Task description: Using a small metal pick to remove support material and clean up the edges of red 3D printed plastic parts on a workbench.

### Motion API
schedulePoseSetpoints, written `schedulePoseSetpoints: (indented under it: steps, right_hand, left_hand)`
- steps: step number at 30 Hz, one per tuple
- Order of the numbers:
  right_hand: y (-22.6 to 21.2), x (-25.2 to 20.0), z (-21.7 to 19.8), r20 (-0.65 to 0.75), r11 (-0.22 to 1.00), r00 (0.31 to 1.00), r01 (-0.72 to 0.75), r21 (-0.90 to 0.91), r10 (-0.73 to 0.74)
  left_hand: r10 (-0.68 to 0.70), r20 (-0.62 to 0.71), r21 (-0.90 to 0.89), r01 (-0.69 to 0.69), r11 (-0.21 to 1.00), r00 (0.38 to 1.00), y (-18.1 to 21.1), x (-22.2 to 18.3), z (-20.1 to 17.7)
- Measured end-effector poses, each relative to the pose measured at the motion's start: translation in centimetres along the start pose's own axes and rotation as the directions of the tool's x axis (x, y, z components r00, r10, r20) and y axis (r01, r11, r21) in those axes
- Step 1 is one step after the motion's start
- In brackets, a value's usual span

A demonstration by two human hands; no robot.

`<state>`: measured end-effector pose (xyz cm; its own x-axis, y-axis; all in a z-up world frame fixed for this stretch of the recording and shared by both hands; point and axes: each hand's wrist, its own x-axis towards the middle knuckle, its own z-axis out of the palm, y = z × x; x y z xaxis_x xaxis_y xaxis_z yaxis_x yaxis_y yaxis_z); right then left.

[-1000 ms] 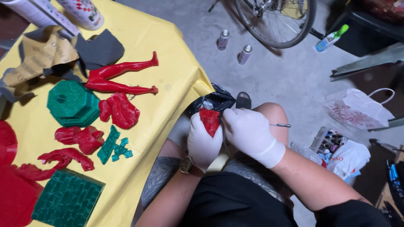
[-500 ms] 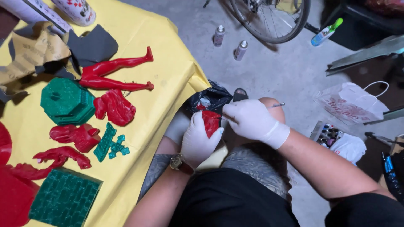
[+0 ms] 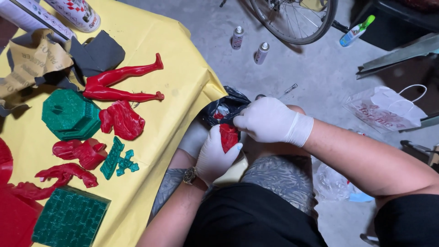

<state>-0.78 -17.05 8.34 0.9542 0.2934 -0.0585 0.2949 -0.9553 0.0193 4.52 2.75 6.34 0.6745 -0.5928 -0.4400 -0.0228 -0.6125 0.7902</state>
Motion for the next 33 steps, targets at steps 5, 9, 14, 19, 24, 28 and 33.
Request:
schedulePoseSetpoints:
  steps: [5, 9, 14, 19, 24, 28, 33]
  right_hand:
    - [-1.0, -0.9, 0.5, -0.14, 0.999, 0.99, -0.038, -0.039, 0.032]
    - [-3.3, -1.0, 1.4, -0.329, 0.976, 0.923, -0.217, -0.019, 0.199]
    - [-5.5, -2.2, 1.3, -0.392, 0.962, 0.878, -0.247, 0.119, 0.274]
    - [-6.3, -3.0, -0.4, -0.494, 0.96, 0.831, -0.277, 0.033, 0.256]
    - [-6.4, -3.5, 0.5, -0.526, 0.948, 0.807, -0.318, -0.005, 0.268]
    - [-6.2, -3.4, 1.4, -0.465, 0.931, 0.813, -0.355, 0.082, 0.351]
    - [-6.6, -2.4, 3.2, -0.115, 0.588, 0.743, -0.414, 0.695, 0.659]
  left_hand:
    - [0.021, -0.081, -0.067, -0.027, 0.997, 0.996, 0.1, 0.4, 0.4]
    - [0.044, -0.279, -0.172, -0.095, 0.98, 0.959, 0.6, 0.3, 0.0]
    - [0.112, -0.313, -0.264, -0.199, 0.944, 0.943, 0.2, -0.3, 0.2]
    - [0.11, -0.275, -0.35, -0.206, 0.914, 0.955, -0.4, -0.4, 1.0]
    - [0.136, -0.281, -0.369, -0.237, 0.899, 0.95, -0.4, -0.9, 0.9]
    - [0.206, -0.327, -0.339, -0.318, 0.885, 0.922, -1.0, -0.4, 1.4]
    - [0.359, -0.556, 0.05, -0.401, 0.915, 0.749, -3.1, 0.9, 3.4]
